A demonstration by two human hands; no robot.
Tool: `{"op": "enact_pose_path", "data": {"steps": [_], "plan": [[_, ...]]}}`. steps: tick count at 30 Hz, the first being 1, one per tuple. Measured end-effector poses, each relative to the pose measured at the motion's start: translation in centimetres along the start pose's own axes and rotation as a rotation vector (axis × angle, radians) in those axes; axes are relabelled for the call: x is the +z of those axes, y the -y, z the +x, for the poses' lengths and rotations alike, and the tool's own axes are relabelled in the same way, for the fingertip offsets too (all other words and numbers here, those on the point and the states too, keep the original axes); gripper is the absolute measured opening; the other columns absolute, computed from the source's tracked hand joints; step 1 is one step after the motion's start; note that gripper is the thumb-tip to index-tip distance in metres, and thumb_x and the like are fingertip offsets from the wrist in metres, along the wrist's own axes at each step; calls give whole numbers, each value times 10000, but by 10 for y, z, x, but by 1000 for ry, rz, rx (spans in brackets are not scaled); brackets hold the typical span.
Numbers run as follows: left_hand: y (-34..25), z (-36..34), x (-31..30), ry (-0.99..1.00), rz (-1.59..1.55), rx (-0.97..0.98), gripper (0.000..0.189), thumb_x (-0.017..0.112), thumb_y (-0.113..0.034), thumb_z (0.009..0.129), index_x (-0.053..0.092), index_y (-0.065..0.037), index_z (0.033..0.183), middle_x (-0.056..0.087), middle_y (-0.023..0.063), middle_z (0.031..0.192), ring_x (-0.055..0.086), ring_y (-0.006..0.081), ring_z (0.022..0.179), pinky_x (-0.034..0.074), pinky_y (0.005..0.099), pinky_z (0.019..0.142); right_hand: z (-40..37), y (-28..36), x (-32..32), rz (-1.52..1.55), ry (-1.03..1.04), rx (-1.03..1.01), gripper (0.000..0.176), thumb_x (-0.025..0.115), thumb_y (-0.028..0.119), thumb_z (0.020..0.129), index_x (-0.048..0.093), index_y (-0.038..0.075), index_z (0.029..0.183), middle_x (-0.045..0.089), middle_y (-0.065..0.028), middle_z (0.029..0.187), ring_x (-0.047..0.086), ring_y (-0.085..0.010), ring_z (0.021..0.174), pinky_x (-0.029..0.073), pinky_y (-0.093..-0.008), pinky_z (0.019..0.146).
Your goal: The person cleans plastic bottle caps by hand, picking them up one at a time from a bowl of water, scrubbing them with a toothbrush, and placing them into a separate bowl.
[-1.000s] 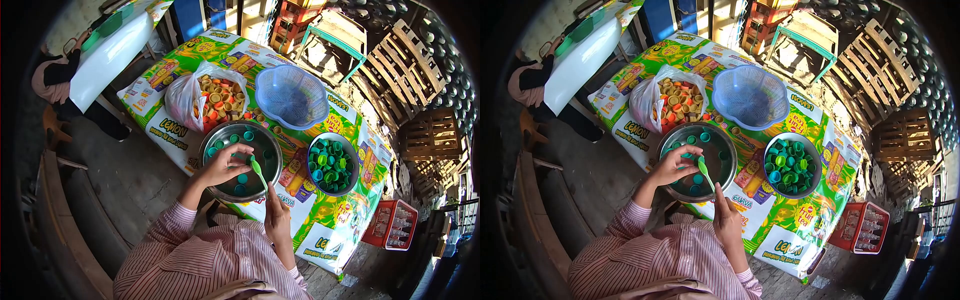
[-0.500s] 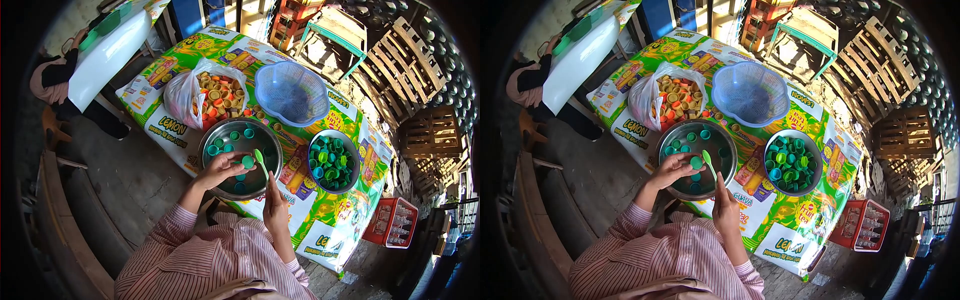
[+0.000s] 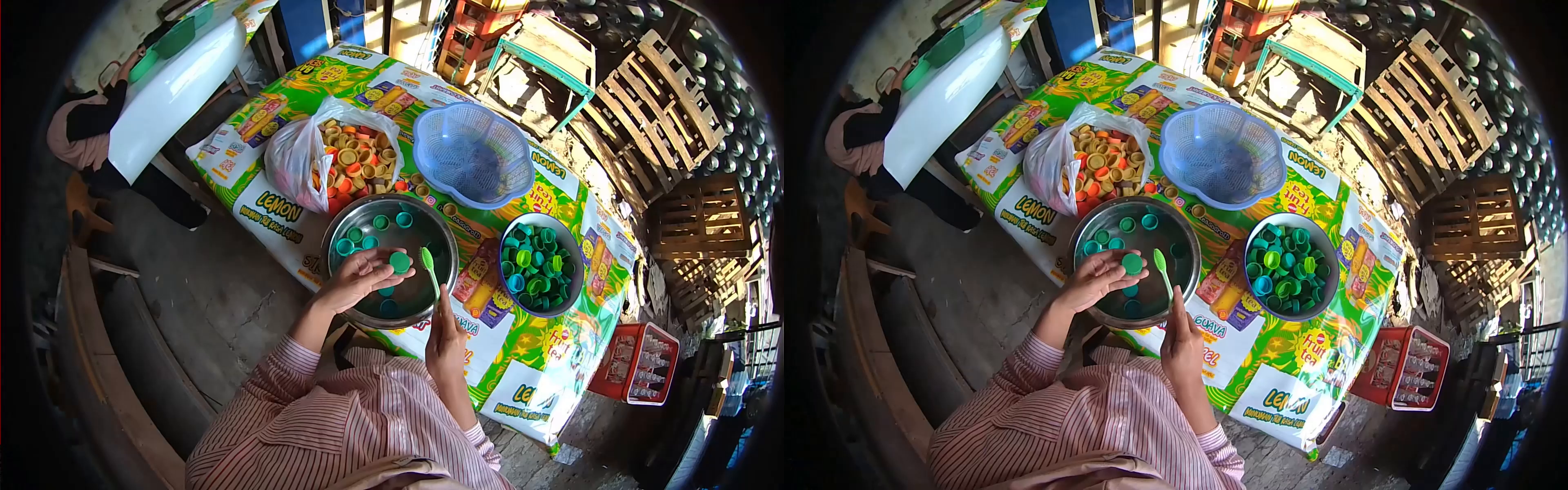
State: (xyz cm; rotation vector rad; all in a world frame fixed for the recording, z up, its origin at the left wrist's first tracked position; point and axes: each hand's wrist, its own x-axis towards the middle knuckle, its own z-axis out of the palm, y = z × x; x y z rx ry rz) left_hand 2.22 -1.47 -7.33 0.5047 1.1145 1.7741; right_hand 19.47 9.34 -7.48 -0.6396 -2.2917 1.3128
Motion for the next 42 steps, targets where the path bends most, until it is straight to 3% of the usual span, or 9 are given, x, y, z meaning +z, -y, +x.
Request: {"op": "enact_pose_path", "data": {"steps": [3, 5, 7, 13, 16, 19, 23, 25, 42], "plan": [[0, 0, -1, -23, -62, 9, 329, 499, -79, 902, 450, -9, 1220, 516, 102, 1197, 532, 235, 1103, 442, 326, 944, -7, 9, 0, -31, 52, -150, 548, 452, -51, 828, 345, 71, 1351, 589, -201, 798, 603, -323, 675, 469, -373, 611], [1, 1, 0, -36, -106, 20, 312, 496, -82, 904, 459, -11, 1205, 515, 104, 1199, 535, 236, 1098, 444, 327, 941, -6, 5, 5, -22, 59, -145, 549, 445, -53, 833, 336, 71, 1356, 594, -213, 823, 613, -318, 702, 477, -349, 630], [3, 0, 1, -43, -109, 4, 296, 523, -64, 887, 472, -12, 1174, 520, 96, 1179, 542, 228, 1082, 453, 325, 930, -1, 6, 1, 58, 54, 68, 554, 461, -47, 836, 330, 77, 1360, 601, -222, 860, 620, -330, 738, 481, -338, 661], [7, 2, -1, -6, 69, 144, 356, 590, -19, 835, 475, -12, 1173, 527, 73, 1137, 540, 170, 1040, 462, 301, 903, -3, 12, -4, 26, 168, 7, 540, 434, -55, 841, 333, 73, 1356, 599, -225, 870, 621, -327, 782, 474, -334, 680], [1, 1, -1, -7, 237, 114, 363, 589, -23, 838, 475, -8, 1182, 522, 69, 1147, 539, 141, 1017, 457, 282, 894, 0, 3, -7, 19, 28, -71, 536, 473, -25, 839, 360, 101, 1348, 598, -197, 832, 612, -339, 712, 472, -350, 629], [-1, 0, 0, 14, 284, 146, 363, 574, -30, 850, 469, 0, 1196, 519, 63, 1146, 536, 129, 1014, 454, 269, 885, -1, 10, -12, -57, 156, -131, 539, 480, -21, 832, 375, 118, 1342, 592, -174, 791, 601, -332, 660, 461, -375, 587], [0, 1, 1, 35, 246, 96, 297, 532, -31, 875, 478, 14, 1164, 522, 60, 1130, 538, 128, 1008, 454, 266, 884, 6, 12, -13, -93, 95, -91, 554, 501, -12, 823, 382, 138, 1342, 573, -154, 736, 586, -313, 621, 447, -391, 563], [1, 2, -1, 17, 434, 193, 228, 489, -30, 897, 486, 26, 1117, 526, 59, 1103, 544, 130, 1002, 460, 265, 881, 6, 8, -14, -86, 66, -114, 549, 501, -10, 824, 384, 134, 1341, 563, -149, 714, 581, -308, 609, 446, -389, 560], [13, 7, -3, -78, 72, 111, 243, 399, -78, 943, 446, -37, 1178, 472, 41, 1137, 560, 150, 957, 490, 325, 879, 2, 12, -10, 19, 118, 31, 563, 459, -52, 827, 344, 103, 1357, 600, -198, 816, 620, -317, 713, 472, -308, 651]]}}
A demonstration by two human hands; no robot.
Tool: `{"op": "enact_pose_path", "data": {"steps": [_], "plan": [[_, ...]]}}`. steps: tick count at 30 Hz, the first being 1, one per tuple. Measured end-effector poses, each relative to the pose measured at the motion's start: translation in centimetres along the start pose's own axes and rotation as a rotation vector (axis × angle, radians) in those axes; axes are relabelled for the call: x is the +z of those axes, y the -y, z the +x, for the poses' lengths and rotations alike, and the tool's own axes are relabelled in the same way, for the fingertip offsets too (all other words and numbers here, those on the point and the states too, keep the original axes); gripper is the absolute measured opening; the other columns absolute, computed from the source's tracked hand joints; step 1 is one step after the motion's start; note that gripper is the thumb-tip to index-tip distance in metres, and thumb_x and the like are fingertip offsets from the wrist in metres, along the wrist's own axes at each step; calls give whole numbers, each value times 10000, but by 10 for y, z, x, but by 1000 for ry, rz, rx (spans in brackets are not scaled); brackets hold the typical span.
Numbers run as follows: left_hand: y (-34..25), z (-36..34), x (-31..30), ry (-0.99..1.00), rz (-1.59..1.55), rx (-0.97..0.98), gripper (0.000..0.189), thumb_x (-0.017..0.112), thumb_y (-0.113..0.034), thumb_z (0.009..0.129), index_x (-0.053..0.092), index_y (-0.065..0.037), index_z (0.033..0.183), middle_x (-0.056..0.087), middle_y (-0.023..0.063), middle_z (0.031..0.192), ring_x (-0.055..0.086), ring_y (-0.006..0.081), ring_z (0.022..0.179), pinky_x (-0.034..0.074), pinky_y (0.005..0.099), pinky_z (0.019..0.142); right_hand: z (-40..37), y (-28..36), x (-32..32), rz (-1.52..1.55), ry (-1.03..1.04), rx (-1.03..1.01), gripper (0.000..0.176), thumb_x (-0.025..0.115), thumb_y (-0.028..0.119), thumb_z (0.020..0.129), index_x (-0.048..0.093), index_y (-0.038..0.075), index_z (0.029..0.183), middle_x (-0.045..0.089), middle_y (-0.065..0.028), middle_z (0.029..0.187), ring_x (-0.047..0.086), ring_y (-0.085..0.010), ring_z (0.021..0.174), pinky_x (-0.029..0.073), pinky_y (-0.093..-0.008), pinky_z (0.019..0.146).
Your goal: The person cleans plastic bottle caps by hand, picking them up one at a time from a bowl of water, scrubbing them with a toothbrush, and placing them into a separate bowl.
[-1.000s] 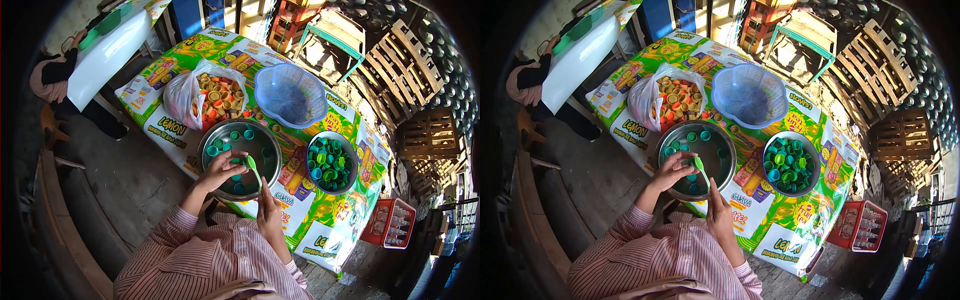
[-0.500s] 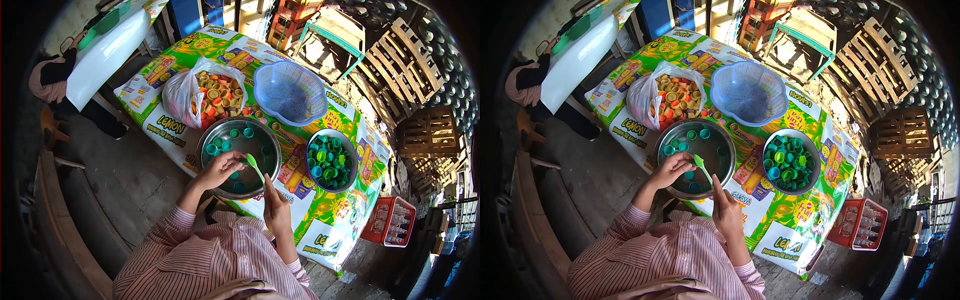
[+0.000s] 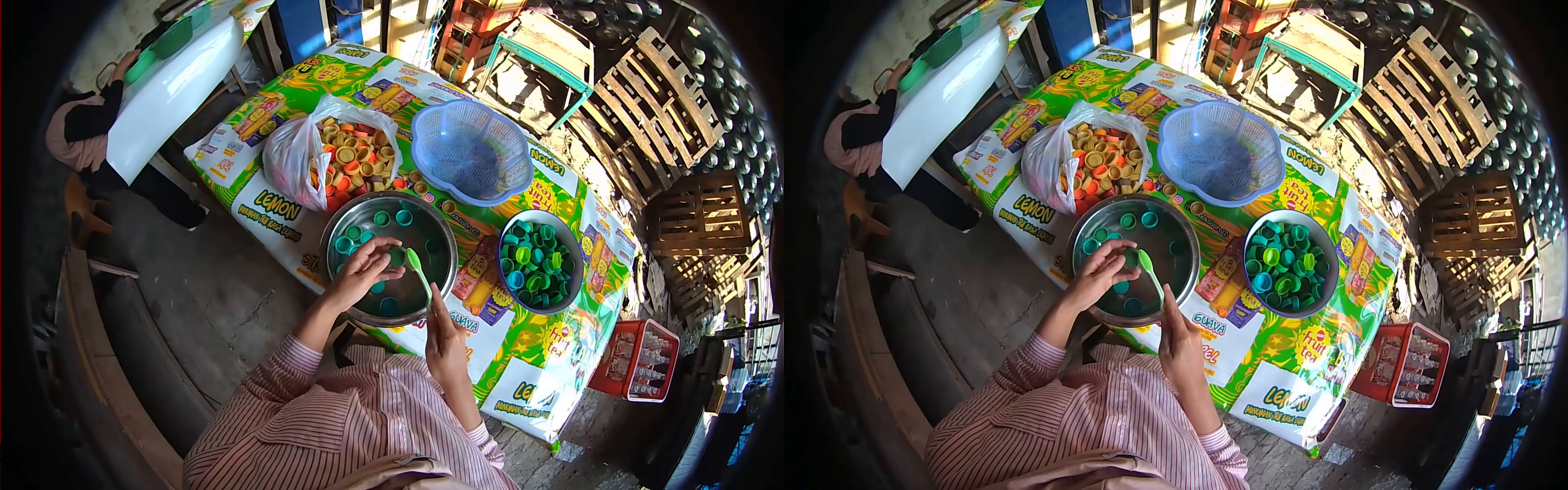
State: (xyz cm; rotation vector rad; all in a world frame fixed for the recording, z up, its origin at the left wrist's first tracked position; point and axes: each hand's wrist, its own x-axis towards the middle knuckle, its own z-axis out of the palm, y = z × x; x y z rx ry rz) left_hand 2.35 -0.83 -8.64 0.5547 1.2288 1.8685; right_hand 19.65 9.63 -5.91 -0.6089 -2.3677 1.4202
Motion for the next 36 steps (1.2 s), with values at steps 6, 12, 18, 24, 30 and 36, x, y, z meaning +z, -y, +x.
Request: {"op": "enact_pose_path", "data": {"steps": [6, 12, 18, 24, 30, 36], "plan": [[5, 1, 9, 5, 100, 29, 331, 433, -56, 925, 393, -53, 1254, 494, 95, 1200, 541, 149, 1014, 477, 302, 879, -1, 1, 7, 38, 43, 13, 558, 467, -27, 844, 327, 119, 1365, 603, -191, 852, 617, -329, 721, 470, -298, 654], [8, -2, 6, 70, 314, 33, 390, 495, -68, 907, 355, -45, 1271, 499, 108, 1195, 548, 99, 921, 479, 228, 741, 1, -1, 4, 51, 50, -23, 529, 452, -24, 854, 339, 103, 1355, 598, -201, 813, 614, -329, 713, 457, -275, 640], [9, -4, 2, 47, 204, 55, 320, 436, -157, 944, 400, -53, 1245, 492, 45, 1193, 537, 113, 947, 451, 235, 744, -3, -3, 1, 2, -4, -27, 537, 468, -30, 837, 365, 103, 1347, 597, -197, 819, 611, -324, 687, 472, -321, 634], [0, -5, 6, 18, 19, 1, 292, 467, -127, 928, 447, -52, 1210, 474, 26, 1146, 493, 90, 986, 448, 242, 809, -3, -5, 4, -78, -31, -70, 543, 479, -41, 823, 387, 111, 1336, 580, -168, 751, 585, -281, 624, 453, -327, 598], [2, -4, -2, 26, 97, 44, 310, 541, -39, 871, 457, -24, 1169, 471, 28, 1107, 461, 108, 1086, 415, 264, 909, -5, -6, 2, -135, -40, -38, 525, 473, -59, 827, 411, 106, 1322, 594, -198, 777, 620, -296, 675, 475, -332, 626], [2, -6, -7, 35, 210, 114, 331, 592, 19, 822, 468, -22, 1126, 490, 48, 1118, 489, 124, 1058, 408, 261, 914, -5, -9, 7, -67, -4, -40, 522, 469, -56, 830, 405, 100, 1324, 596, -198, 764, 625, -287, 674, 476, -319, 630]]}}
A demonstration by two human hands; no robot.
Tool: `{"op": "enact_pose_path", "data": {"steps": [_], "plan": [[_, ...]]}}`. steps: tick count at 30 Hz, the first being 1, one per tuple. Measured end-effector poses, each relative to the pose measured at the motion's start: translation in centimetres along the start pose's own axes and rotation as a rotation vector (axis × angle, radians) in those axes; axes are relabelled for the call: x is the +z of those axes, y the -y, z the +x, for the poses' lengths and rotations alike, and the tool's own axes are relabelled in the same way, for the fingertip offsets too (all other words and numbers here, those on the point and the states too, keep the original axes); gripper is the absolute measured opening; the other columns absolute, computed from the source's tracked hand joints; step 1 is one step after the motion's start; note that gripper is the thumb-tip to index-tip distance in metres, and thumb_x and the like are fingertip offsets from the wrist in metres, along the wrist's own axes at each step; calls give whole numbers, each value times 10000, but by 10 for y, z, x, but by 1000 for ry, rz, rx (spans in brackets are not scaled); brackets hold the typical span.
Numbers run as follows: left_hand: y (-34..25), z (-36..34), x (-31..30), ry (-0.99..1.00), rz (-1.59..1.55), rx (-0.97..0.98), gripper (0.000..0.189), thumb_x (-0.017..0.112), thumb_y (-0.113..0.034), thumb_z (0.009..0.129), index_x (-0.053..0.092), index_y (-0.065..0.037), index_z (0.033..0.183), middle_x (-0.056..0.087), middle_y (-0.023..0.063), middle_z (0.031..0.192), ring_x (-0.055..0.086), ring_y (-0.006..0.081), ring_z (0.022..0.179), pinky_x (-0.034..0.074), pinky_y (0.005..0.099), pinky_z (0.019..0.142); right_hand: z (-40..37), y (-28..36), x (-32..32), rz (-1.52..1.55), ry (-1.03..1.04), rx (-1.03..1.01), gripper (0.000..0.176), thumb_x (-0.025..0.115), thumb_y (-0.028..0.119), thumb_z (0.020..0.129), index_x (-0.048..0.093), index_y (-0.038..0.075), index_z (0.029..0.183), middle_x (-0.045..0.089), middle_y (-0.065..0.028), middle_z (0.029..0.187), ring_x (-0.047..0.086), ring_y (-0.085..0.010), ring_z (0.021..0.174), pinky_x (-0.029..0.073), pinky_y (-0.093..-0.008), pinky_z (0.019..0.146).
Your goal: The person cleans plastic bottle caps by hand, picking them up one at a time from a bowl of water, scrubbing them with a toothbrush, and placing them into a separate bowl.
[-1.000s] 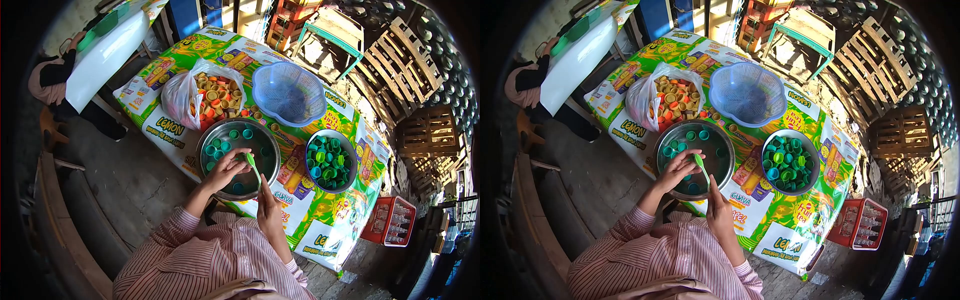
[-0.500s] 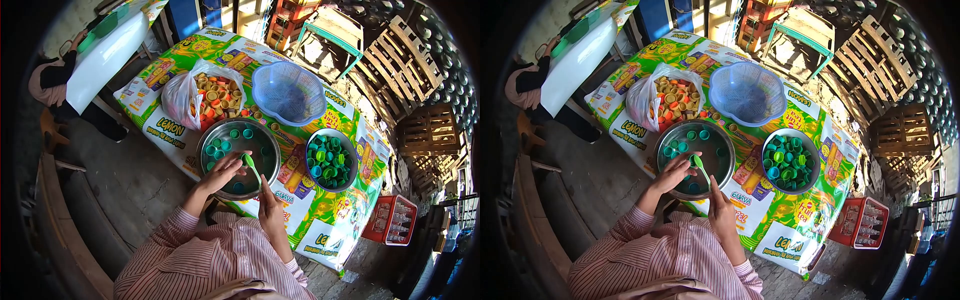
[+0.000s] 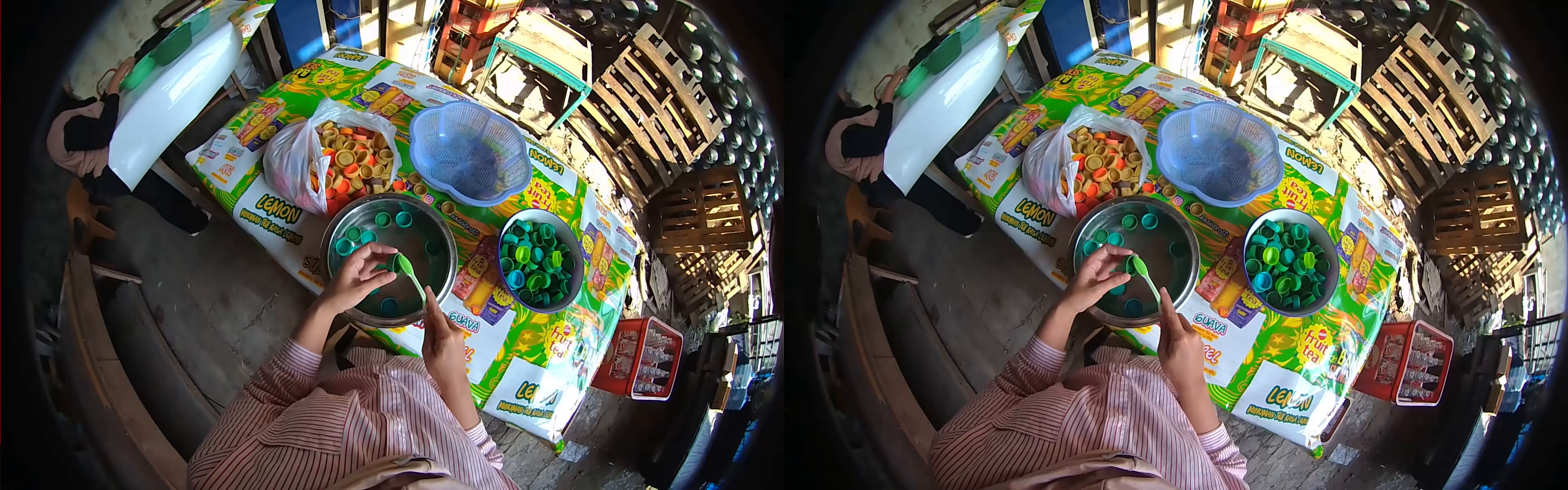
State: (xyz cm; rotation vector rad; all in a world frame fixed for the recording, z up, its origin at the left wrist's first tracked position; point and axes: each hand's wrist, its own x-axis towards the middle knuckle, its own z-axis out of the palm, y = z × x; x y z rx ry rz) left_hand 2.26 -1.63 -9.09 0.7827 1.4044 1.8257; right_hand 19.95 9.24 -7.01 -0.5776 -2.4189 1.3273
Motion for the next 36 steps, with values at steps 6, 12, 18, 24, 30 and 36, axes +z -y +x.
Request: {"op": "enact_pose_path", "data": {"steps": [6, 12, 18, 24, 30, 36], "plan": [[-1, -1, 2, -42, 15, 23, 325, 623, 32, 795, 480, -24, 1082, 505, 51, 1111, 512, 132, 1042, 425, 273, 907, -3, 0, 5, -7, 7, -30, 513, 486, -40, 831, 414, 104, 1318, 591, -175, 747, 618, -299, 644, 469, -347, 602], [3, -1, -1, -56, -14, -20, 320, 586, -12, 840, 488, -14, 1144, 517, 44, 1115, 519, 113, 1028, 443, 271, 886, -3, 2, -7, -208, -39, -22, 509, 525, 2, 831, 434, 149, 1310, 580, -145, 715, 590, -291, 589, 457, -364, 545], [-6, 5, -5, 13, 63, -90, 292, 543, -71, 882, 507, -4, 1163, 549, 44, 1100, 531, 104, 1005, 451, 265, 876, 1, -8, -9, -213, -35, -112, 525, 524, 27, 830, 416, 169, 1323, 561, -124, 672, 573, -287, 537, 443, -382, 499], [-7, 14, -1, 32, 171, 24, 303, 598, -34, 834, 529, 4, 1127, 549, 61, 1121, 530, 139, 1048, 449, 283, 912, -1, -4, -3, -172, 13, -14, 484, 485, 22, 866, 393, 113, 1332, 587, -163, 707, 590, -263, 561, 435, -320, 499], [-7, 26, -2, 107, 247, 79, 310, 629, -21, 803, 559, -31, 1106, 544, 45, 1103, 536, 146, 1051, 454, 293, 925, -4, -20, 0, 239, 151, 124, 459, 435, 106, 915, 336, 107, 1364, 556, -98, 651, 496, -203, 448, 373, -299, 453], [3, 27, -6, 105, 258, 53, 297, 633, -15, 798, 566, -43, 1087, 549, 37, 1100, 543, 138, 1038, 467, 280, 901, -1, -15, -15, 948, 398, 492, 424, 350, 206, 970, 295, 147, 1387, 285, 64, 565, 237, -42, 422, 229, -187, 387]]}}
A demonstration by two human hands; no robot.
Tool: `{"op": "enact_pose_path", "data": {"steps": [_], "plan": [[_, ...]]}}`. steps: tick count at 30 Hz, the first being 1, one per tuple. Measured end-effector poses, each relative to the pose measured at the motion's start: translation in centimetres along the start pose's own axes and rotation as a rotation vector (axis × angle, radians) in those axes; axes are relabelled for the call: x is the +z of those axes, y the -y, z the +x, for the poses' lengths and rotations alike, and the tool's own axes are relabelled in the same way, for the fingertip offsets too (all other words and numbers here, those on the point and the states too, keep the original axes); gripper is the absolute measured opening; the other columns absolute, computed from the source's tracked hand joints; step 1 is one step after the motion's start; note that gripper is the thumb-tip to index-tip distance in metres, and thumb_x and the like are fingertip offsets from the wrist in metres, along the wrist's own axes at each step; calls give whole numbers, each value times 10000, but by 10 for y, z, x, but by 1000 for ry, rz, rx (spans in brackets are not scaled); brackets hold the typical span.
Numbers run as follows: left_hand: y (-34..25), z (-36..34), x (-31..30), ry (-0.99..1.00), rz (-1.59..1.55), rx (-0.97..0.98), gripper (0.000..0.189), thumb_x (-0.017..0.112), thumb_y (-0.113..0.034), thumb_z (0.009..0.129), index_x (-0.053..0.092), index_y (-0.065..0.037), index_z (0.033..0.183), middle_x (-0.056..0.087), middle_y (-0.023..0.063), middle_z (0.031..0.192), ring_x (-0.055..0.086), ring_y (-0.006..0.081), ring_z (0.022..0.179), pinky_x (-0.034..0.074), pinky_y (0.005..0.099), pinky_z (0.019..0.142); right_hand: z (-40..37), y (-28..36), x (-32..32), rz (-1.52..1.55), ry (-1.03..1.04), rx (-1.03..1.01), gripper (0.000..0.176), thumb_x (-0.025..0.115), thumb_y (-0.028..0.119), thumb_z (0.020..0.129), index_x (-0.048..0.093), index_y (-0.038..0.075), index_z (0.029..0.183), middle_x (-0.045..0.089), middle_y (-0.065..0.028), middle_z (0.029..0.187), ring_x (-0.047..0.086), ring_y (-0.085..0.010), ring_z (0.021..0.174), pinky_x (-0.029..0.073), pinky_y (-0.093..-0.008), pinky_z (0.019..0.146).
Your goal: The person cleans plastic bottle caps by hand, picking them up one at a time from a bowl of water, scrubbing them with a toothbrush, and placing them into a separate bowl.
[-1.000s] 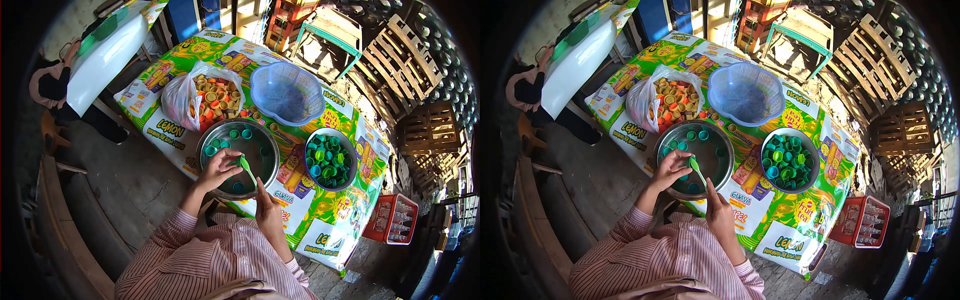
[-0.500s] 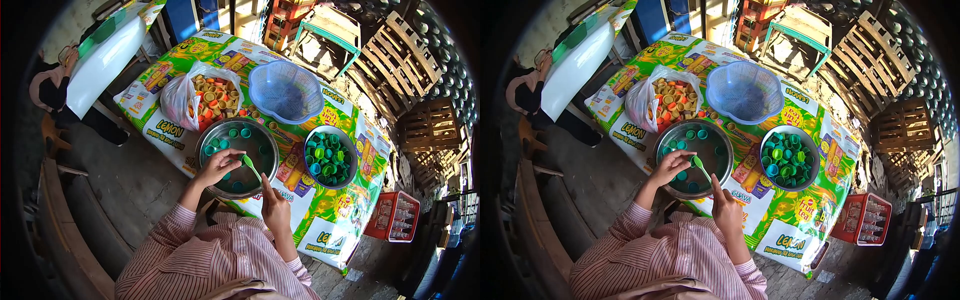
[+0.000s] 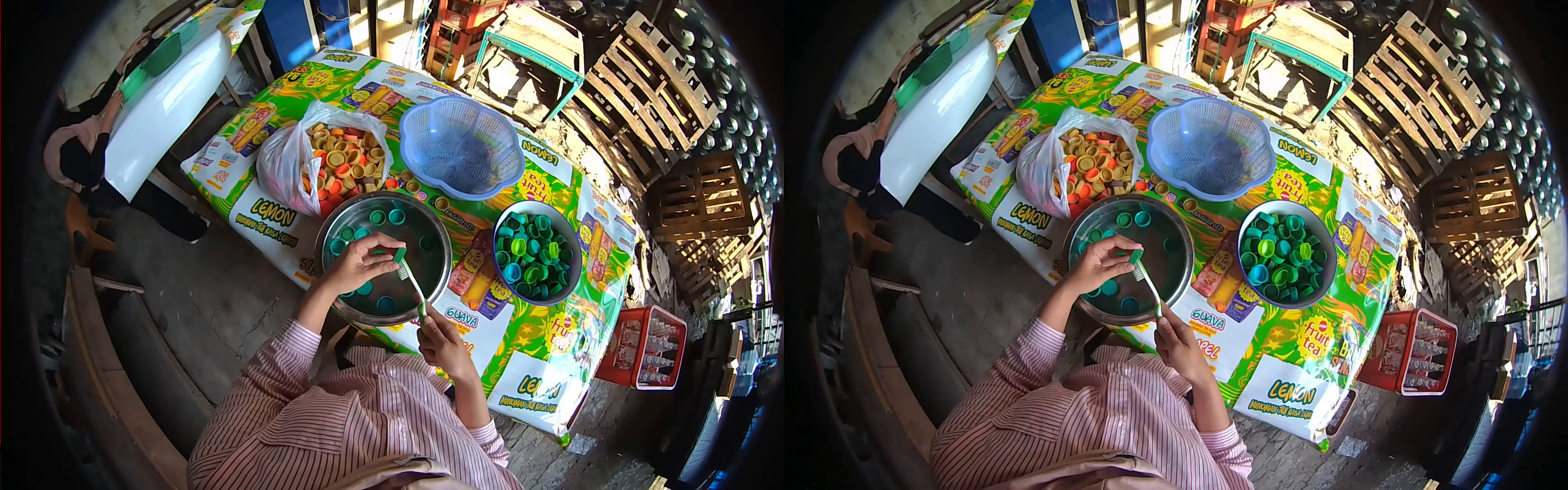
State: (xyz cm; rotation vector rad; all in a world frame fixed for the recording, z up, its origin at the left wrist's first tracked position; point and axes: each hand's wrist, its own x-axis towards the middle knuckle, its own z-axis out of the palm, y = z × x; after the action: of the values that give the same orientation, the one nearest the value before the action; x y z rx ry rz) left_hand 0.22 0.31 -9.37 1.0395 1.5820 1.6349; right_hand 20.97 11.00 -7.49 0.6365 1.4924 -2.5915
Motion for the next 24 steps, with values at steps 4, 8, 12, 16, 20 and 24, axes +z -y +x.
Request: {"op": "enact_pose_path", "data": {"steps": [4, 8, 12, 16, 20, 24], "plan": [[-2, -3, 2, 39, -94, -18, 284, 628, -11, 803, 548, -26, 1075, 566, 42, 1077, 569, 132, 983, 473, 261, 881, -4, 10, 3, 279, 65, 136, 415, 304, 259, 981, 280, 198, 1391, 233, 71, 576, 179, -26, 416, 170, -174, 372], [-2, -3, 3, 18, -115, 21, 276, 626, 4, 802, 539, -13, 1063, 581, 35, 1034, 580, 123, 954, 472, 255, 874, -5, 13, 8, 396, 100, 184, 421, 285, 279, 983, 265, 196, 1395, 244, 69, 586, 180, -26, 420, 172, -172, 371], [-4, -2, -1, 11, -142, -74, 211, 588, -94, 858, 544, -24, 1053, 575, 6, 934, 568, 84, 845, 481, 228, 764, 9, -11, 8, -49, -11, -107, 408, 340, 201, 972, 313, 192, 1380, 298, 61, 580, 221, -39, 407, 211, -202, 372], [-2, -4, 0, 1, -304, -262, 237, 517, -275, 912, 525, -49, 982, 508, -19, 804, 538, 79, 748, 460, 221, 713, 7, -9, 0, -902, -302, -518, 449, 451, 102, 906, 392, 193, 1342, 474, -42, 574, 432, -163, 419, 366, -324, 412], [-10, -8, 0, 31, -504, -510, 310, 451, -366, 929, 495, -60, 926, 470, -7, 753, 547, 114, 742, 465, 264, 772, 1, 10, -11, -1473, -454, -627, 544, 529, 73, 797, 450, 257, 1302, 512, -45, 586, 514, -202, 434, 418, -344, 407], [1, -3, -15, 283, -496, -612, 378, 408, -416, 933, 504, -51, 916, 483, 10, 745, 553, 133, 732, 468, 285, 790, 0, 27, -21, -1724, -472, -742, 597, 559, 69, 737, 471, 288, 1285, 451, -4, 592, 491, -153, 423, 412, -307, 388]]}}
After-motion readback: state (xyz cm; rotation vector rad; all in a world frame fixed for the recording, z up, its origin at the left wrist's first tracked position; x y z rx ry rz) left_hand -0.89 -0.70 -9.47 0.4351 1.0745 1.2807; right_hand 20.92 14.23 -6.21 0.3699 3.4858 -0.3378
